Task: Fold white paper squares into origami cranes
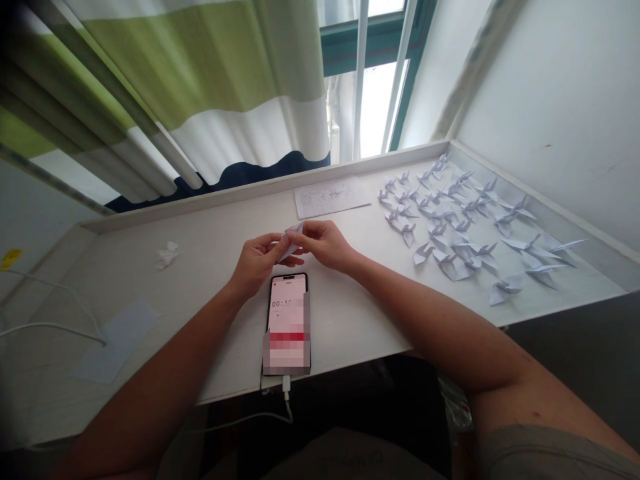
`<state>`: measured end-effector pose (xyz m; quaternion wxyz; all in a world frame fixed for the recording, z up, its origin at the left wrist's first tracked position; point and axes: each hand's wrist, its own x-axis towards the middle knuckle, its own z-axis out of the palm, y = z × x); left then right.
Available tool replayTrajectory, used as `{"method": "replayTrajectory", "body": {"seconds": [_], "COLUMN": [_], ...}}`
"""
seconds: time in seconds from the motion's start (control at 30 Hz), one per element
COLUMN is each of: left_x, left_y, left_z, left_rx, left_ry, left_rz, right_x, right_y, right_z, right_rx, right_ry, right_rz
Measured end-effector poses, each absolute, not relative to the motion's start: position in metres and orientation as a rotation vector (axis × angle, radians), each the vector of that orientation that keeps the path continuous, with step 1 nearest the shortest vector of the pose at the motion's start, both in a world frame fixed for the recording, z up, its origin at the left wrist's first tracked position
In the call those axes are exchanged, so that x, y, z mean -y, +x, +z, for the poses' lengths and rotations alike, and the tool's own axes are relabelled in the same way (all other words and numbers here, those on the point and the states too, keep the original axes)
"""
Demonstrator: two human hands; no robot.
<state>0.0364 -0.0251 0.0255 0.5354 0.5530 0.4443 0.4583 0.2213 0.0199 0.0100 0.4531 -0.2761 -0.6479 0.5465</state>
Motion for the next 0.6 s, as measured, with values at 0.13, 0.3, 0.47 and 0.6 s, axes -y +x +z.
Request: {"method": "replayTrajectory", "body": {"seconds": [0.13, 0.3, 0.47, 0.6], "left_x": [0.0258, 0.0254, 0.0252, 0.0277], "left_y": [0.0361, 0.0339, 0.0356, 0.0378], "left_z": [0.0284, 0.0306, 0.0282, 0.0283], "left_rx": [-1.026, -0.997, -1.015, -1.056], "left_ry": [1.314, 1.274, 1.253, 1.309], "left_rz": [1.047, 1.031, 1.065, 1.145], "right_x": [-0.0188, -0.0170, -0.0189, -0.0211], "right_y": [0.2218, 0.2223, 0.2230, 0.2256], "right_z": [0.0120, 0.0147, 0.0158, 0.0160], "right_rx": [1.600, 1.548, 1.599, 1.647], "right_ry": [-0.692, -0.657, -0.665, -0.640], "right_rz": [1.287, 1.272, 1.246, 1.237]}}
